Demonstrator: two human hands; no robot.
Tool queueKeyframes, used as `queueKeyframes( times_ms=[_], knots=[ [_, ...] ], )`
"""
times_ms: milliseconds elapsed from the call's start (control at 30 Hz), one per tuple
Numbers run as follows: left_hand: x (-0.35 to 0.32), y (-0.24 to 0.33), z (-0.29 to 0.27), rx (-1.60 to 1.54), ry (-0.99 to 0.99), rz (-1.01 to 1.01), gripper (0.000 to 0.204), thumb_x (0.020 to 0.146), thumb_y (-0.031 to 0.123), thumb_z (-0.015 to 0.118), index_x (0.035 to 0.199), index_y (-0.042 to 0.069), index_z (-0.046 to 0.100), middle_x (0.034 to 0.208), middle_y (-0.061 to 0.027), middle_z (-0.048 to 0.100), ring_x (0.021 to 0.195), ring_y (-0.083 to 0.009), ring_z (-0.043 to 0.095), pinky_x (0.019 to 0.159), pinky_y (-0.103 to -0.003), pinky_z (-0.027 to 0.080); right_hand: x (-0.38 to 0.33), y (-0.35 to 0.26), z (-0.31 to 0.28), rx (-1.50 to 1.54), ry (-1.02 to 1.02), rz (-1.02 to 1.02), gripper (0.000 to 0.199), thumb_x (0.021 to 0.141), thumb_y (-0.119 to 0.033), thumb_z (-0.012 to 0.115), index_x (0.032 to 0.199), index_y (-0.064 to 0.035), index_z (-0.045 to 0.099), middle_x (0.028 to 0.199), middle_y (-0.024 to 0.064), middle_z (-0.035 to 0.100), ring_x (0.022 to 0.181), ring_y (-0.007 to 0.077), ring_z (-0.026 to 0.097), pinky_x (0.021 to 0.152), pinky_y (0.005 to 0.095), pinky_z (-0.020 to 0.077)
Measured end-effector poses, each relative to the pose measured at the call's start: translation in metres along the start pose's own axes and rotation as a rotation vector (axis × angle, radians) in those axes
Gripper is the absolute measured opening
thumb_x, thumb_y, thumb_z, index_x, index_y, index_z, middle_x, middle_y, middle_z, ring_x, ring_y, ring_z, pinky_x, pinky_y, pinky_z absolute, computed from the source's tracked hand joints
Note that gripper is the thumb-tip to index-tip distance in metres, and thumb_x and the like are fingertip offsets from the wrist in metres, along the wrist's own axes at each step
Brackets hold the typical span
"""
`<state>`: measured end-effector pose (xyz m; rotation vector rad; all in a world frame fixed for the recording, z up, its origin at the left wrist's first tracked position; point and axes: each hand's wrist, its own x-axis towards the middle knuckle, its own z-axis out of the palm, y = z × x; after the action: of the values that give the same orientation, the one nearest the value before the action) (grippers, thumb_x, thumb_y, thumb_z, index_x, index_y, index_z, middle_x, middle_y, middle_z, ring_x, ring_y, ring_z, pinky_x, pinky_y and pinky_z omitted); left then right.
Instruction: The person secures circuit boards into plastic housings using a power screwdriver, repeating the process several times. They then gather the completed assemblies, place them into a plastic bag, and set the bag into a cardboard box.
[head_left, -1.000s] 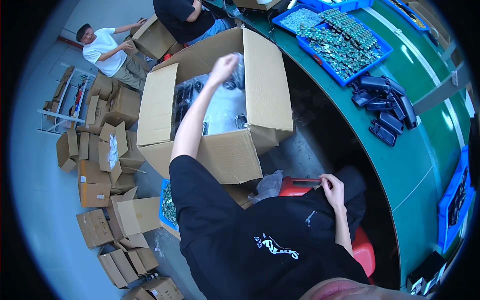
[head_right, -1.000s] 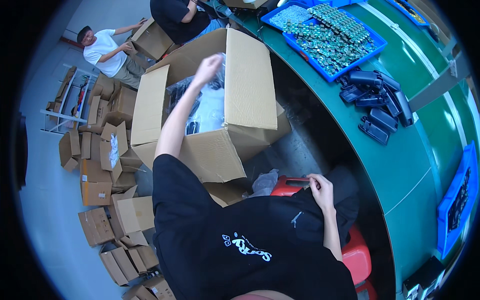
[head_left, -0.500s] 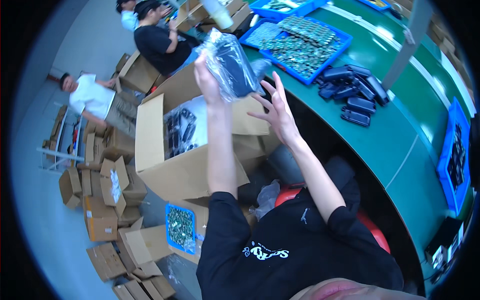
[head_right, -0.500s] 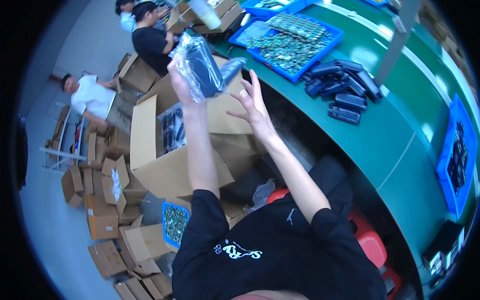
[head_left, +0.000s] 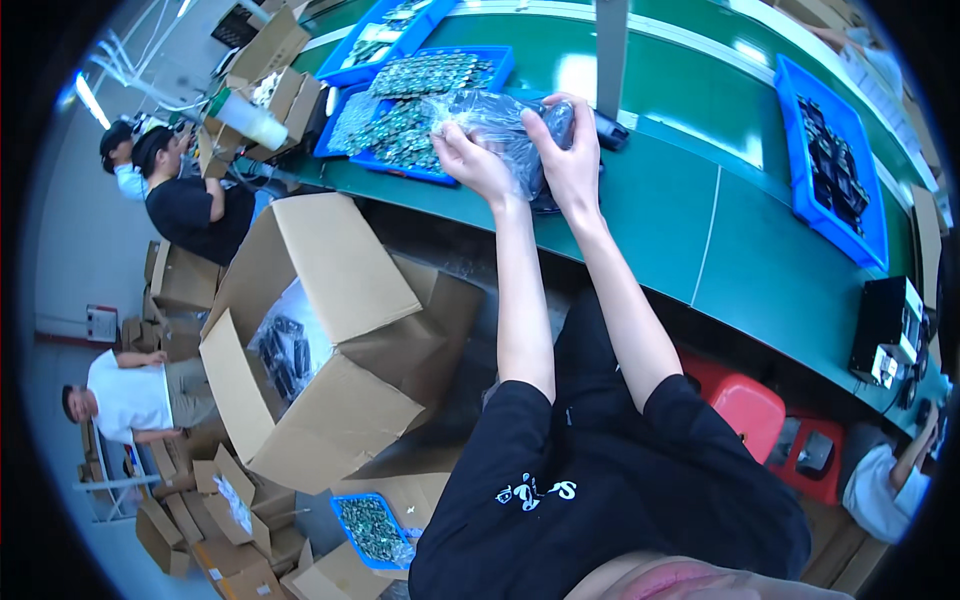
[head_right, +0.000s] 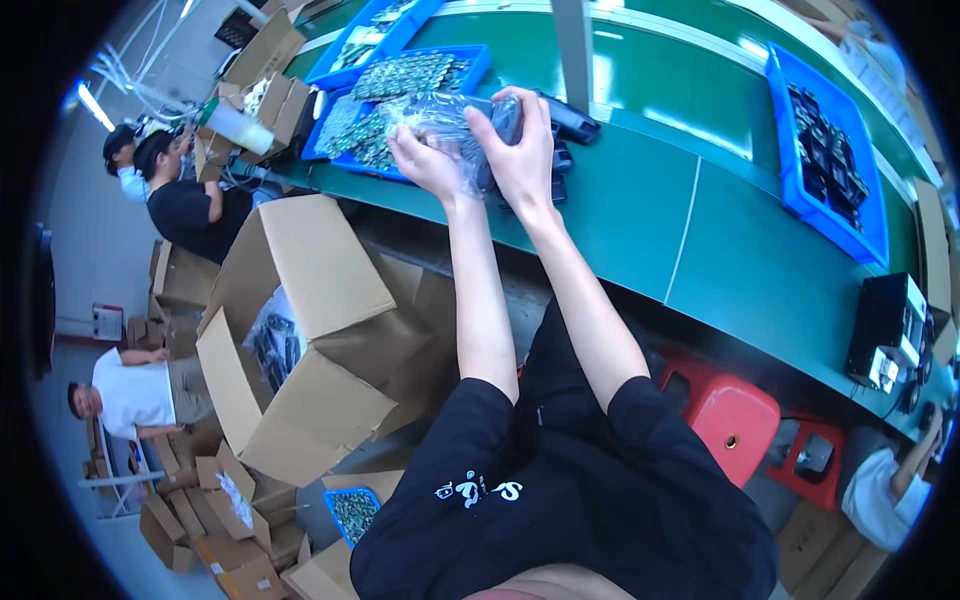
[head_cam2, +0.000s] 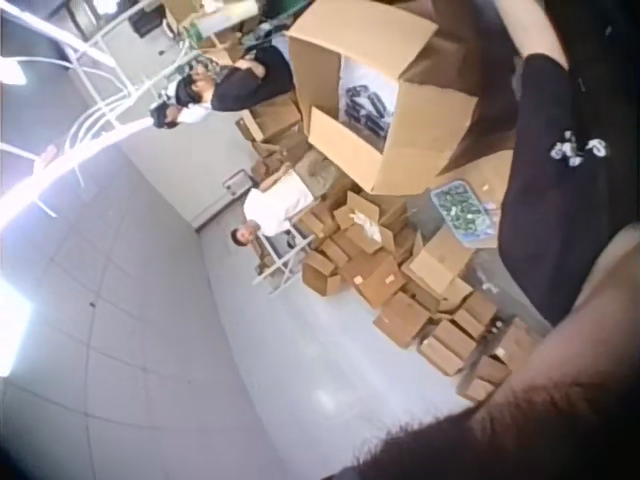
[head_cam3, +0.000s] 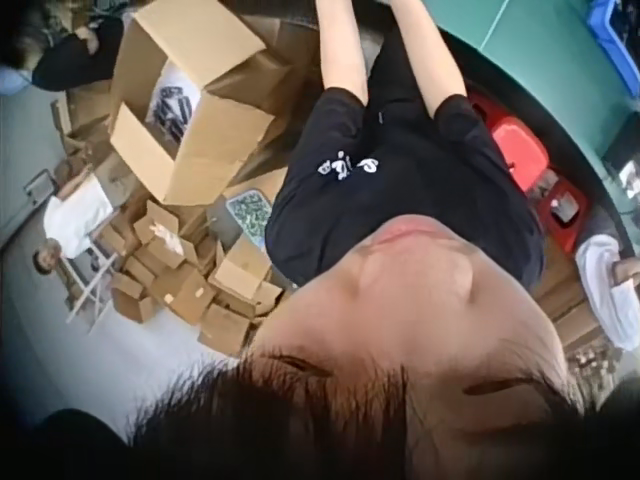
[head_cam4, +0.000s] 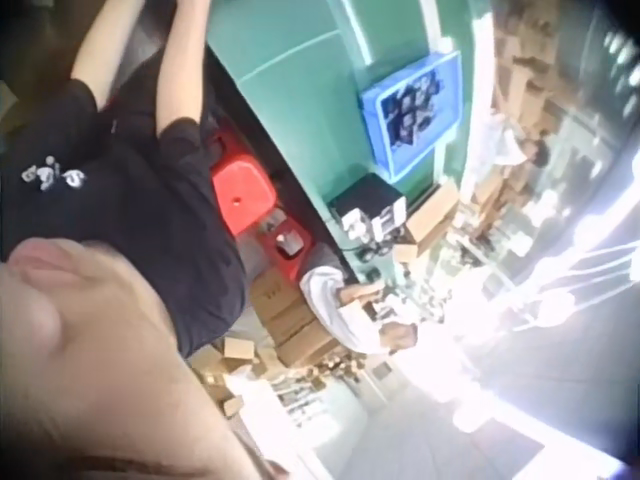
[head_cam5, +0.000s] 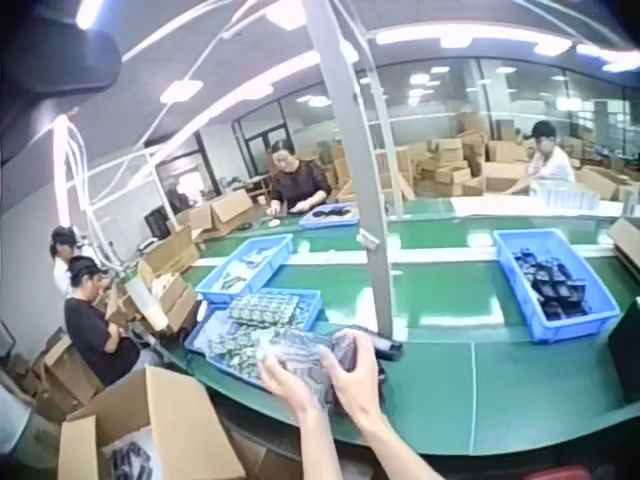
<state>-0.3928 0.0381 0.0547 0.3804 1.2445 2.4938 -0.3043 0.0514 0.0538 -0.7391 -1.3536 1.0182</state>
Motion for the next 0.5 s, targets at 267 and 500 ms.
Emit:
queueKeyframes(
  times_ms=[267,500],
  knots=[
    [-0.031,-0.042,0.031,-0.363,-0.027,-0.044,0.02,0.099,0.026,0.045,0.1,0.007,0.053,0.091,-0.0026,0.055,0.078,-0.0081,0.051,0.065,-0.024,0.041,0.043,0.037,-0.037,0.2,0.043,0.11,0.022,0.088,-0.022,0.072,0.094,-0.0032,0.063,0.086,0.0019,0.061,0.078,0.0094,0.053,0.073,0.0243,0.0429],
    [-0.079,-0.081,0.041,-0.128,-0.001,0.03,0.026,0.101,0.024,0.042,0.108,0.001,0.051,0.098,-0.0089,0.055,0.088,-0.0173,0.054,0.078,-0.029,0.044,0.043,0.049,-0.065,-0.053,0.265,0.046,0.022,0.092,-0.024,0.065,0.089,-0.0019,0.062,0.078,0.0042,0.063,0.069,0.0107,0.052,0.064,0.0288,0.0432]
  ],
)
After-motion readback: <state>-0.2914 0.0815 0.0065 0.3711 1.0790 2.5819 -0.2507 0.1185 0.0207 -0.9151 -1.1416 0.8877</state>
